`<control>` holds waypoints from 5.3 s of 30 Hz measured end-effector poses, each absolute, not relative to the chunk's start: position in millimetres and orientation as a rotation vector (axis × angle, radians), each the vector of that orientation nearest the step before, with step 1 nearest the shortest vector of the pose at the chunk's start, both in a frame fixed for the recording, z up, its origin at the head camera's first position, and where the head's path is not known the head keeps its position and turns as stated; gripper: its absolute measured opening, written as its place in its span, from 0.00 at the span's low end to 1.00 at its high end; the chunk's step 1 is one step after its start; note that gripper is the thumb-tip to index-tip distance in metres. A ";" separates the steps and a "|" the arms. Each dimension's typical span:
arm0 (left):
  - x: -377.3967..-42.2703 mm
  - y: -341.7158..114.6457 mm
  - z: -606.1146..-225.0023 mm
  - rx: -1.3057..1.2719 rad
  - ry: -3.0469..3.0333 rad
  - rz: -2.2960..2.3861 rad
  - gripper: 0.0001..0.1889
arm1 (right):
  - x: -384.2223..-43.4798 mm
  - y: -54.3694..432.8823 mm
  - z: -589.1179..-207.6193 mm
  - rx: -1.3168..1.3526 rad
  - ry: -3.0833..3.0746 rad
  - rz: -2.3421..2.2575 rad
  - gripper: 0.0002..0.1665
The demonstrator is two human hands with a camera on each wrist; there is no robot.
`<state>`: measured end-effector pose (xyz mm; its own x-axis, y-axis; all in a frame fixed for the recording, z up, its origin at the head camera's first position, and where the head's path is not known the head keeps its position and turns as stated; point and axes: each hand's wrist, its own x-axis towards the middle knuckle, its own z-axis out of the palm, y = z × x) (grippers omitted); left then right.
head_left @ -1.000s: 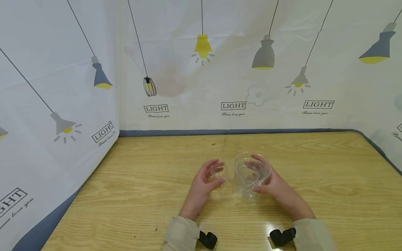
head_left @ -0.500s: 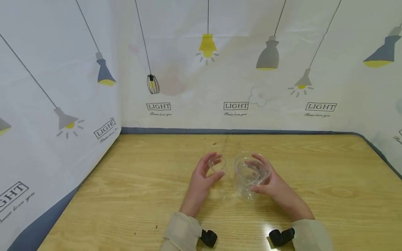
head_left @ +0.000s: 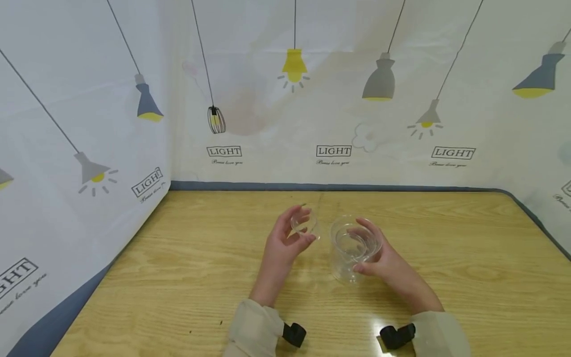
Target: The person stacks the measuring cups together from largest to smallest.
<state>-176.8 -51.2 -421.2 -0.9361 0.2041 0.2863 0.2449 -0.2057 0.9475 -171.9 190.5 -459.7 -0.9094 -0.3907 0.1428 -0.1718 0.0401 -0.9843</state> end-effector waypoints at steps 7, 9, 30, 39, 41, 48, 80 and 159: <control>-173.3 -50.5 -404.0 -0.606 -1.988 -2.272 0.31 | -172.8 192.3 -461.9 -0.596 2.144 -1.968 0.53; -169.0 -49.4 -395.6 -0.611 -1.997 -2.262 0.30 | -172.3 192.6 -461.8 -0.599 2.145 -1.966 0.53; -156.1 -13.9 -354.6 -0.638 -2.202 -2.163 0.28 | -170.1 193.1 -458.5 -0.484 2.207 -1.890 0.52; -150.9 3.8 -344.4 -0.578 -2.382 -2.014 0.31 | -169.8 188.7 -456.3 -0.436 2.242 -1.868 0.54; -153.6 4.4 -347.8 -0.589 -2.388 -1.999 0.32 | -169.9 188.9 -456.0 -0.427 2.248 -1.861 0.55; -170.2 7.6 -375.9 -0.670 -2.445 -1.838 0.34 | -168.8 192.5 -456.9 -0.381 2.296 -1.810 0.56; -172.3 7.8 -387.4 -0.601 -2.812 -1.344 0.32 | -170.6 193.1 -459.0 -0.473 2.277 -1.857 0.55; -171.6 28.1 -376.4 -0.454 -3.142 -0.799 0.29 | -170.3 193.6 -459.6 -0.420 2.322 -1.781 0.56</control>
<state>-171.6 28.1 -376.4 -0.9530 0.2972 -0.0594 0.2328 0.8432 0.4847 -170.3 193.6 -459.6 -0.9428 -0.3324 0.0250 -0.1104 0.2406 -0.9643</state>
